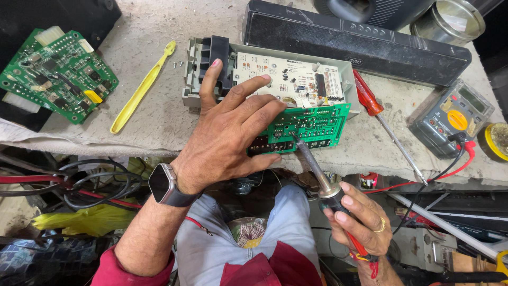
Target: The person uses a soldering iron and a yellow plastic tool to work on a green circuit board, then removes a small black component and inspects it. The person also uses a screwdriver to adjust parts of the board.
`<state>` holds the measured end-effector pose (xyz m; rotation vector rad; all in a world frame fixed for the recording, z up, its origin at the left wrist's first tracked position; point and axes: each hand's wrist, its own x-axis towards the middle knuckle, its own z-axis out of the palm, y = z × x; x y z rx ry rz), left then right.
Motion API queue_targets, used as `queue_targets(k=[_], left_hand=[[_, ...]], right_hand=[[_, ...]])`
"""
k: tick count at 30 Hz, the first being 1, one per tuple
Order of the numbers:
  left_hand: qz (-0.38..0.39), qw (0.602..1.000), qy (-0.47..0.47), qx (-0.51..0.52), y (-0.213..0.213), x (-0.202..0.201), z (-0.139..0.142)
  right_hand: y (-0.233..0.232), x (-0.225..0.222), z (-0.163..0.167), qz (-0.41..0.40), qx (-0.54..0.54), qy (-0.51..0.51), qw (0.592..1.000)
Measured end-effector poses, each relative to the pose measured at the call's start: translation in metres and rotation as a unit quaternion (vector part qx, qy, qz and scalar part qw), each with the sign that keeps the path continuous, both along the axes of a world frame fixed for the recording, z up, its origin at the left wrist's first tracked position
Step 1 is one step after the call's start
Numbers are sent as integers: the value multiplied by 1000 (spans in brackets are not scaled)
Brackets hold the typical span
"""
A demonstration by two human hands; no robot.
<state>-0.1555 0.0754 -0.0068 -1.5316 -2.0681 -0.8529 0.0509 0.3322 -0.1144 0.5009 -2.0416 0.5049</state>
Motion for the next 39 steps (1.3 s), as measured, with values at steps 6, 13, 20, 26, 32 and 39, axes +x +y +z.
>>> queue_targets(k=[6,13,20,26,32,39], left_hand=[[-5,1000,-2,-1,3,-4,1],[6,1000,-12,-12,6,-3,1],[12,1000,-7,-2,7,-1,0],[14,1000,2,-2,6,2,-1],[13,1000,-1,4,6,3,-1],[12,1000,0,0,5,1,-2]], right_hand=[[6,-4,-2,5,-23,-14,1000],[13,-8,-1,35,-57,-32,997],[9,1,0,59,-82,-45,994],[8,11,-2,36,-58,-47,997],[8,8,1,49,-42,-49,997],[4,4,2,40,-47,-47,997]])
